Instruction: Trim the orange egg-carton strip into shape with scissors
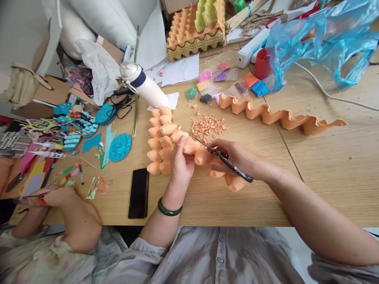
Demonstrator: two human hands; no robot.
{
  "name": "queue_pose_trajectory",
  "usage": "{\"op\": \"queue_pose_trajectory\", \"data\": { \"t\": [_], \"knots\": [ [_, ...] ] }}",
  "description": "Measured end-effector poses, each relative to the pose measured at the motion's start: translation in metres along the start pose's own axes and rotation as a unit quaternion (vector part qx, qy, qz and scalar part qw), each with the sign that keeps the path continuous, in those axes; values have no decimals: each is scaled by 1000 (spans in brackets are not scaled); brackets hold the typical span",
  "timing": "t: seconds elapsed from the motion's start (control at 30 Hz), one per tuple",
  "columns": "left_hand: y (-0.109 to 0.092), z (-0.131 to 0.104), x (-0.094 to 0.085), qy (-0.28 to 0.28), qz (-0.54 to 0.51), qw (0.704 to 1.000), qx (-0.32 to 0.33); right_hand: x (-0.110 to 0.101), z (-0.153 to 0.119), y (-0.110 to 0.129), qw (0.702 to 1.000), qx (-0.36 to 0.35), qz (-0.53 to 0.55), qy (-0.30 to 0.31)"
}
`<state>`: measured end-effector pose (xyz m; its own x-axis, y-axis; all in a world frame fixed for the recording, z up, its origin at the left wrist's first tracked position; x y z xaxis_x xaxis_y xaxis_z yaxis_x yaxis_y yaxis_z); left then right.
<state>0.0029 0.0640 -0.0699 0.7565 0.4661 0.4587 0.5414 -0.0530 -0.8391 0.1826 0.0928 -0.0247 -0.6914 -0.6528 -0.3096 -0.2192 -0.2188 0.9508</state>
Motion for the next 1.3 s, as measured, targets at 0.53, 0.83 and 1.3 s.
{"op": "queue_pose_trajectory", "data": {
  "t": [0.53, 0.83, 1.3],
  "knots": [
    [-22, 5, -4, -27, -41, 998, -29, -24, 7, -24, 988, 115, 103, 17],
    [-31, 11, -10, -46, -109, 992, -52, -53, 7, -17, 982, 43, 46, -178],
    [-61, 21, -33, -87, -178, 980, 24, 43, -11, -20, 895, 86, 409, 157]
  ]
}}
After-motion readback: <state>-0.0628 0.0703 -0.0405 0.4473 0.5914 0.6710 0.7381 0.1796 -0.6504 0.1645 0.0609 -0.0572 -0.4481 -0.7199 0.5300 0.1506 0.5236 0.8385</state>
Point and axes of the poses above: each hand's wrist, its own z-axis towards the middle knuckle, its own x-axis out of the palm, y = z × x, the point moved 4 cm from there along z, towards the middle knuckle, and after that the axes turned 8 degrees about -x, right-handed, at the moved point
